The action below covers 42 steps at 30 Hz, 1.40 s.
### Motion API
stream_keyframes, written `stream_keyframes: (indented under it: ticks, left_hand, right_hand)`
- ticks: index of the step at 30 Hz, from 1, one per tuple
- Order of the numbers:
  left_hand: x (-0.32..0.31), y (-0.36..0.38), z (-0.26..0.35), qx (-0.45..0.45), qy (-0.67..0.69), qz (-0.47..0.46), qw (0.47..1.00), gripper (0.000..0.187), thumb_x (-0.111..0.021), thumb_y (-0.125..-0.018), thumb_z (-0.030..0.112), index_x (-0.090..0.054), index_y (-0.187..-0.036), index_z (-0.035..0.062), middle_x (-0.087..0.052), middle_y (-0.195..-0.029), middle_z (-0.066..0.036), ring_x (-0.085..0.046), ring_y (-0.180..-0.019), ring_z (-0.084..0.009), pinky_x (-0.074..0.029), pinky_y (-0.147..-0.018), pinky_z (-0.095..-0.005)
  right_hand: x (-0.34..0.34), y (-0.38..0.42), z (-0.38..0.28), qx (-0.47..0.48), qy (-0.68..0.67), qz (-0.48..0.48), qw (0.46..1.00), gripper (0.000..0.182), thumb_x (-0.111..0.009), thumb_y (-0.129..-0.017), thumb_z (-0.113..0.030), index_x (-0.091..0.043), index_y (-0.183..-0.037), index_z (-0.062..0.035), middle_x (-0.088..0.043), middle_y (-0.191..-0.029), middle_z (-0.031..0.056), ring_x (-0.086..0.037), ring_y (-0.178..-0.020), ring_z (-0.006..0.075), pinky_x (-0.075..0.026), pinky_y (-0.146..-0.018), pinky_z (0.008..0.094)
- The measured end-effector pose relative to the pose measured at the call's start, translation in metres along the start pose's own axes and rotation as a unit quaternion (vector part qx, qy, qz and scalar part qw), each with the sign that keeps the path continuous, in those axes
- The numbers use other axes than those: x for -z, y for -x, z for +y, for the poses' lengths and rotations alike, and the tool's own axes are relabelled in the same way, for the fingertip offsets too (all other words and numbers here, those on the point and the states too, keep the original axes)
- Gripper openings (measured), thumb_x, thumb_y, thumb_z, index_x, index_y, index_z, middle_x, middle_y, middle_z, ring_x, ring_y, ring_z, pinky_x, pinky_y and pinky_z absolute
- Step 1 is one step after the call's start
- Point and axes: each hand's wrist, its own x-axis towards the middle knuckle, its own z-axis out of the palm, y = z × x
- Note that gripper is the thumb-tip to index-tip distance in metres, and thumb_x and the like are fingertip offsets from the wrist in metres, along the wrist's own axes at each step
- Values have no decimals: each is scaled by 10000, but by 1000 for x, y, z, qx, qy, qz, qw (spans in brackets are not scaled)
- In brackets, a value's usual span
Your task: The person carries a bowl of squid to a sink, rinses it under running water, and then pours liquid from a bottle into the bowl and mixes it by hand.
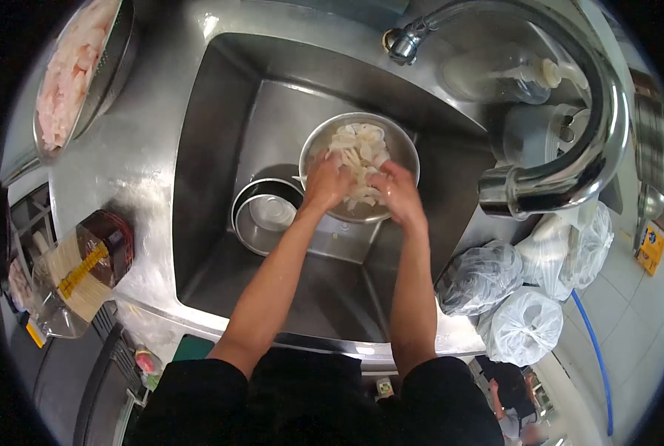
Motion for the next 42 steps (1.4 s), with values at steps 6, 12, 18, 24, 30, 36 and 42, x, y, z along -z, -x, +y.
stream_keyframes:
  ticks: [6,12,18,24,30,36,42]
  left_hand:
    - [-26,-66,10,123,181,110,969,535,-636,-777,282,-501,-1268,118,-486,-1225,-271,-420,-1211,-402,-330,-1025,-442]
    - [2,-35,-6,-15,252,24,967,318,-632,-718,83,-651,-1035,65,-638,-971,-161,-611,-971,-289,-466,-815,-346]
    - [-3,17,-1,-236,-2,23,971,579,-578,-668,-24,-522,-1237,68,-443,-1322,-200,-376,-1267,-387,-339,-1047,-413]
    - [4,-5,5,-161,-102,-60,980,702,-661,-692,40,-411,-1333,181,-228,-1445,-215,-182,-1344,-429,-355,-1036,-468]
    - [-8,-26,1,41,-76,-9,996,508,-652,-724,75,-496,-1205,124,-449,-1287,-212,-499,-1129,-402,-487,-845,-481]
    - [14,-11,-11,119,253,-11,960,598,-615,-658,101,-491,-1242,64,-561,-1167,-260,-550,-1082,-394,-446,-906,-412]
    - [-1,3,-22,-152,-28,-90,984,910,-673,-663,99,-225,-1451,171,-119,-1490,-240,-165,-1351,-466,-250,-1100,-434]
  right_hand:
    - [-7,-107,74,119,227,169,952,373,-603,-780,-88,-590,-1148,-27,-654,-1016,71,-608,-925,171,-474,-817,311]
    - [26,-46,24,58,261,-46,962,485,-599,-706,-71,-577,-1190,-60,-620,-1114,171,-603,-1008,248,-448,-873,311]
    - [35,2,19,283,428,30,858,551,-587,-687,-21,-533,-1235,-29,-509,-1254,221,-487,-1164,335,-387,-983,385]
    - [22,-57,80,331,541,100,767,601,-614,-667,-26,-474,-1251,-28,-424,-1310,229,-386,-1223,382,-320,-1025,433]
    - [12,-109,102,188,451,118,865,417,-584,-727,-52,-540,-1140,-7,-640,-963,167,-609,-910,346,-477,-809,377]
    - [20,-51,57,174,357,-47,916,688,-681,-656,-155,-446,-1289,-24,-509,-1262,227,-508,-1160,317,-426,-929,375]
    - [-12,-73,116,152,455,156,864,831,-709,-658,-160,-327,-1384,-28,-360,-1363,277,-364,-1275,391,-392,-976,417]
